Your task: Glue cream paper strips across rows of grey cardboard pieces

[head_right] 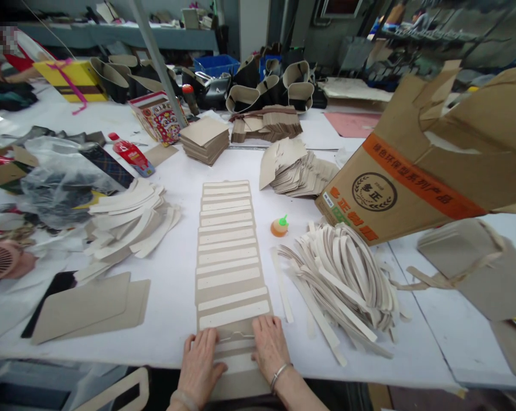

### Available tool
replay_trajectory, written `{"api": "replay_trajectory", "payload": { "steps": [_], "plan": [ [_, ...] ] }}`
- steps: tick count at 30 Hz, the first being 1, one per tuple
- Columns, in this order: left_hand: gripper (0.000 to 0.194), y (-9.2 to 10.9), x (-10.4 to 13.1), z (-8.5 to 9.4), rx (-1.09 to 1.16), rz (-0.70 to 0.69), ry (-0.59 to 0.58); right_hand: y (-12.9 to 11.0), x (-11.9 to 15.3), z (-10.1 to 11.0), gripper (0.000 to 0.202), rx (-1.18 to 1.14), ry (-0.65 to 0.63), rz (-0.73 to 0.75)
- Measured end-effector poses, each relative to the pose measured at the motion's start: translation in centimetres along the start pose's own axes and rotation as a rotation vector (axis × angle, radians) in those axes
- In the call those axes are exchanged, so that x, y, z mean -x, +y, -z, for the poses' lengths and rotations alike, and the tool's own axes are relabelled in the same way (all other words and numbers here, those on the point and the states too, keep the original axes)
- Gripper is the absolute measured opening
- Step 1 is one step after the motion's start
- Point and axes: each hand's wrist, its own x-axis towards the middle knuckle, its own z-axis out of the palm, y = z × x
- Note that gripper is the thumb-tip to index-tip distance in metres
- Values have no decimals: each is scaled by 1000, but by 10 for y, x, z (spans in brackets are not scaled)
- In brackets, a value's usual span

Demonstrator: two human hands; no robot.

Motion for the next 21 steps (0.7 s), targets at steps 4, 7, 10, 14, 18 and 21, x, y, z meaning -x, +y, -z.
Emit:
{"api": "replay_trajectory", "payload": {
  "steps": [4, 7, 10, 14, 18, 21],
  "plan": [
    [27, 0, -6, 11, 140, 8, 12, 1, -11, 15, 24, -122, -58, -10],
    [22, -3, -31, 27, 153, 8, 41, 1, -43, 33, 24, -53, -61, 18],
    [35, -3, -63, 43, 61, 48, 3, 0, -80, 44, 31, 38, -79, 11],
    [41, 0, -85, 48, -8, 82, -83, 1, -100, 43, 42, 78, -79, -11],
    [34, 0, -75, 39, -26, 102, -112, 0, -83, 38, 42, 89, -74, -3],
    [31, -3, -69, 40, 3, 71, -115, -4, -72, 42, 30, 14, -109, -14]
  ]
}}
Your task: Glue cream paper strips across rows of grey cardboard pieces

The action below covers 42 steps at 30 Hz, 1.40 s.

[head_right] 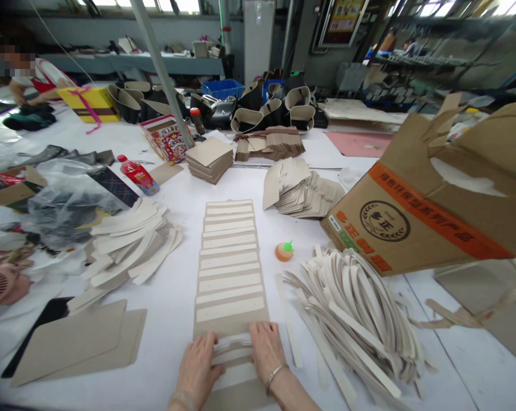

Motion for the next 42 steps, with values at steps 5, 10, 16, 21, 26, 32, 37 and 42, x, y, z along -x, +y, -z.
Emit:
{"api": "replay_trajectory", "payload": {
  "steps": [5, 10, 16, 21, 26, 32, 37, 42],
  "plan": [
    [18, -2, -23, 38, -50, -73, 83, -4, -29, 30, 28, -31, 17, 18],
    [22, -5, -62, 64, -92, -134, 171, -2, -84, 47, 38, 17, 16, 24],
    [25, -15, -56, 44, -53, -160, 107, -1, -75, 30, 32, -1, -11, 9],
    [32, -16, -44, 34, -29, -134, 30, -3, -52, 16, 37, -13, 0, -30],
    [32, -9, -46, 37, -64, -106, -29, -6, -49, 15, 46, 34, 23, -68],
    [62, -8, -39, 27, 10, -29, -166, -6, -31, 4, 41, -33, -45, -88],
    [30, -12, -50, 46, 55, -64, -207, -2, -42, 15, 25, -144, -61, -49],
    [30, -8, -100, 93, 3, -158, 85, 0, -114, 68, 33, -48, 39, -23]
  ]
}}
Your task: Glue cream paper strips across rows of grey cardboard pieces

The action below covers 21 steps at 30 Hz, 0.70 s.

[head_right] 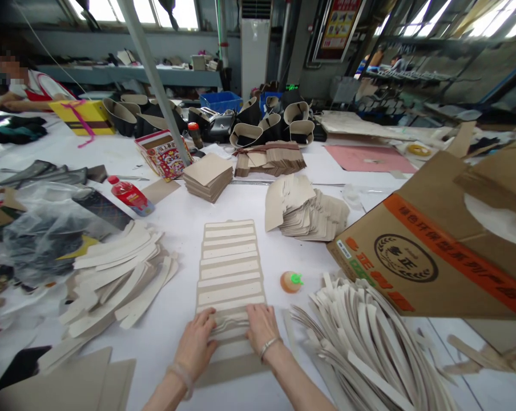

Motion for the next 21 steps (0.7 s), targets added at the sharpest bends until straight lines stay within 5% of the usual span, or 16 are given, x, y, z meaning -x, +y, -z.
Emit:
{"api": "replay_trajectory", "payload": {
  "steps": [5, 12, 21],
  "plan": [
    [34, -3, -27, 10, -48, -32, -38, 3, -39, 10, 39, 23, -28, -1],
    [34, -9, 3, -26, 22, -44, -85, 2, 1, -17, 38, 28, -50, -19],
    [35, 2, 13, -18, -24, 49, -263, -1, 27, -38, 30, -8, -91, -40]
  ]
}}
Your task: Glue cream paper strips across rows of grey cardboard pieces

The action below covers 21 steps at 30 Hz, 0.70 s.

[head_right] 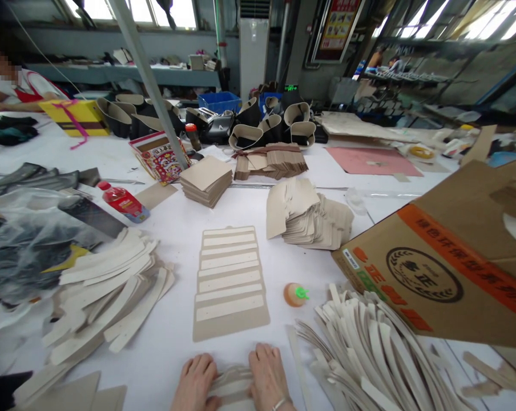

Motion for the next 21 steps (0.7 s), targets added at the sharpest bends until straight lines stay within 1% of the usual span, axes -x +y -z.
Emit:
{"api": "replay_trajectory", "payload": {
  "steps": [2, 4, 5, 6, 7, 8, 10, 11, 13, 15, 17, 19, 21],
  "plan": [
    [40, -5, -2, -5, 21, 7, -73, 3, 1, -6, 30, -11, -49, 19],
    [55, -11, -6, -6, 75, 10, -107, 5, -2, -7, 36, -25, -104, 11],
    [63, -14, -9, -4, 111, 12, -101, 5, -6, -3, 39, -30, -110, 7],
    [66, -16, -13, 1, 145, 11, -76, 4, -13, 4, 39, -29, -97, 11],
    [64, -18, -18, 10, 170, 1, -37, 3, -22, 15, 38, -22, -62, 24],
    [56, -18, -25, 21, 180, -14, 13, 1, -33, 28, 34, -9, -13, 48],
    [30, -17, -40, 48, 142, -58, 124, -3, -60, 58, 27, 37, 66, 86],
    [27, -17, -49, 61, 104, -63, 176, -4, -74, 72, 27, 65, 103, 113],
    [28, -15, -66, 84, 30, -63, 259, -7, -100, 95, 26, 107, 117, 146],
    [31, -15, -78, 95, -14, -64, 296, -8, -117, 104, 25, 121, 109, 164],
    [30, -16, -82, 95, -32, -79, 299, -8, -124, 103, 25, 120, 106, 169],
    [28, -16, -79, 88, -39, -93, 294, -6, -122, 96, 25, 120, 105, 168],
    [28, -15, -72, 77, -39, -91, 275, -4, -113, 88, 25, 113, 100, 165]
  ]
}}
